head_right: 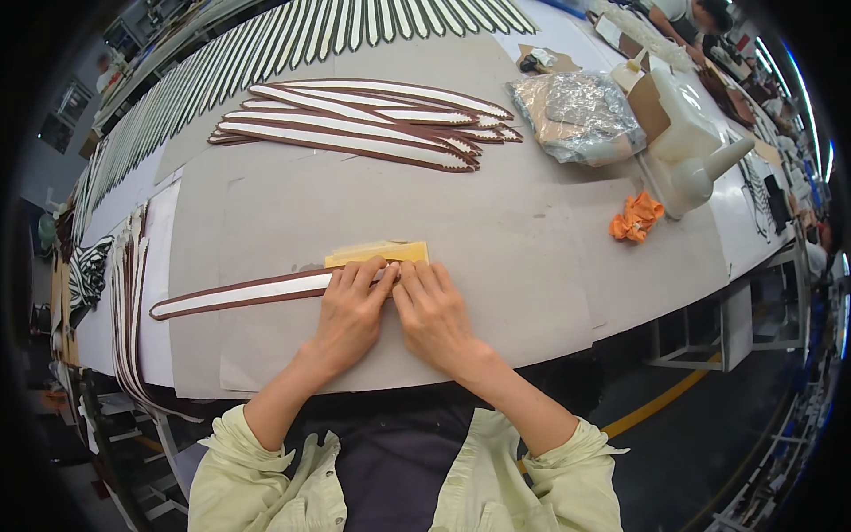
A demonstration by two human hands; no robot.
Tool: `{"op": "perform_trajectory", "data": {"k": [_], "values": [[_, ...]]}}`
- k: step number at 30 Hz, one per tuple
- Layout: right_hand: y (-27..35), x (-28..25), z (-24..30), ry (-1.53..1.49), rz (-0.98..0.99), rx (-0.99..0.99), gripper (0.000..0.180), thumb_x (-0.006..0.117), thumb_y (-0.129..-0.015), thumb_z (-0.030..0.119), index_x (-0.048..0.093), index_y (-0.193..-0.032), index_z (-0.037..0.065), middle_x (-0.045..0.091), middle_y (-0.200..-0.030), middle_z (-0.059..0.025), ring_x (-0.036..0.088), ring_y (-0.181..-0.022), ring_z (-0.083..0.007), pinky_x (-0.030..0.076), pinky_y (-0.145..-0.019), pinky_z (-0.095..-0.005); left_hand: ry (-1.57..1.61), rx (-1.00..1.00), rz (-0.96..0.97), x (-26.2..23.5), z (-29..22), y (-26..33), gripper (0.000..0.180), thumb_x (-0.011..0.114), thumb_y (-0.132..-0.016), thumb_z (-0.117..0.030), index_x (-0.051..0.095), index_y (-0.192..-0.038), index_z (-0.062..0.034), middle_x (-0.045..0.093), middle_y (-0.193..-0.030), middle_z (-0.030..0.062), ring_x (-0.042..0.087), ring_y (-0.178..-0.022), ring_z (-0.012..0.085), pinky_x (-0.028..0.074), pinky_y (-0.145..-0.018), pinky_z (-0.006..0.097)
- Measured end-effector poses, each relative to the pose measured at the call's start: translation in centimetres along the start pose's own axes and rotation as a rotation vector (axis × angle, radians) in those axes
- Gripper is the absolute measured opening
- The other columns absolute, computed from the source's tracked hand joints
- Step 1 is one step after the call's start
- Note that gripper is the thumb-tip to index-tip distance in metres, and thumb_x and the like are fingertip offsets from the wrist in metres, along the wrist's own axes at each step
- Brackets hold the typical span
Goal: The person uses a yellow plastic template to press a white serrated strip onto a long brown and white striped fabric strip. They repeatedly align the template, press the serrated edge, and move the template along the length of the fabric strip to create a continuous pattern. The finished strips are placed in a pile on the table.
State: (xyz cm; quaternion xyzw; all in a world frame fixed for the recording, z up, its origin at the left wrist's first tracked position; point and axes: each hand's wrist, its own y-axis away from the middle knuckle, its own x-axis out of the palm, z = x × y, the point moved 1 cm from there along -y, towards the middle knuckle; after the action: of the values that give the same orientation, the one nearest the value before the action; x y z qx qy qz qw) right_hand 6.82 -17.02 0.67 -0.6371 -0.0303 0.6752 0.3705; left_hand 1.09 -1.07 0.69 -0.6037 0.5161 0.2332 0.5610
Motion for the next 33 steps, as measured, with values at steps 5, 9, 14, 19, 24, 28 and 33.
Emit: {"op": "perform_trajectory", "data": {"k": [5,9,14,19,24,28,33], "values": [[1.1,0.3,0.2,-0.003,-0.073,0.074,0.045,0.066,-0.076,0.002,0.066,-0.118,-0.014,0.065,-0.122,-0.0259,0.061,-0.114,-0.0390,0.049,-0.102,-0.0504,-0.055,0.038,-0.057,0.2,-0.5,-0.2,0.048,0.064,-0.079,0.004,0.065,-0.127,0.0086,0.063,-0.124,0.0193,0.060,-0.117,0.0361,0.048,-0.102,0.047],[1.5,0.3,0.5,0.109,-0.025,0.017,0.048,0.066,-0.076,0.001,0.066,-0.122,-0.013,0.066,-0.123,-0.0244,0.061,-0.115,-0.0382,0.049,-0.104,-0.0505,0.118,-0.009,-0.010,-0.4,0.0,-0.4,0.048,0.062,-0.077,0.008,0.065,-0.124,0.0078,0.063,-0.126,0.0200,0.061,-0.118,0.0382,0.051,-0.101,0.047],[0.9,0.0,0.2,0.057,-0.018,0.015,0.046,0.062,-0.078,0.002,0.065,-0.120,-0.015,0.066,-0.122,-0.0266,0.062,-0.115,-0.0381,0.048,-0.106,-0.0503,0.236,-0.030,0.012,-1.6,1.0,0.0,0.049,0.061,-0.075,0.010,0.068,-0.123,0.0038,0.064,-0.129,0.0166,0.062,-0.118,0.0374,0.053,-0.099,0.046],[1.6,0.0,-0.1,0.042,-0.050,0.038,0.045,0.061,-0.078,0.001,0.064,-0.121,-0.013,0.064,-0.123,-0.0246,0.060,-0.116,-0.0379,0.046,-0.105,-0.0508,0.038,-0.085,-0.033,-3.5,2.6,3.8,0.051,0.062,-0.076,0.011,0.069,-0.126,0.0017,0.065,-0.131,0.0147,0.062,-0.120,0.0359,0.053,-0.099,0.046],[0.7,0.6,0.5,0.003,-0.005,0.059,0.045,0.062,-0.078,0.000,0.063,-0.122,-0.012,0.062,-0.122,-0.0235,0.059,-0.118,-0.0394,0.046,-0.104,-0.0509,-0.056,-0.053,-0.023,-3.8,2.2,4.6,0.053,0.064,-0.077,0.003,0.067,-0.130,0.0029,0.064,-0.126,0.0166,0.063,-0.117,0.0360,0.054,-0.097,0.046],[0.1,0.3,2.9,-0.028,0.027,0.018,0.044,0.062,-0.081,-0.002,0.063,-0.124,-0.012,0.062,-0.124,-0.0230,0.059,-0.118,-0.0410,0.047,-0.104,-0.0511,-0.110,-0.053,0.004,-3.5,2.1,4.5,0.052,0.063,-0.081,-0.004,0.064,-0.132,0.0060,0.064,-0.119,0.0182,0.062,-0.113,0.0351,0.053,-0.097,0.044],[0.5,0.2,3.0,-0.035,0.054,0.028,0.044,0.064,-0.082,-0.005,0.063,-0.126,-0.010,0.061,-0.128,-0.0228,0.058,-0.119,-0.0419,0.046,-0.104,-0.0527,-0.009,-0.057,-0.046,-3.0,3.0,4.3,0.045,0.070,-0.084,-0.009,0.064,-0.128,0.0018,0.063,-0.115,0.0159,0.061,-0.111,0.0327,0.052,-0.093,0.042]]}}
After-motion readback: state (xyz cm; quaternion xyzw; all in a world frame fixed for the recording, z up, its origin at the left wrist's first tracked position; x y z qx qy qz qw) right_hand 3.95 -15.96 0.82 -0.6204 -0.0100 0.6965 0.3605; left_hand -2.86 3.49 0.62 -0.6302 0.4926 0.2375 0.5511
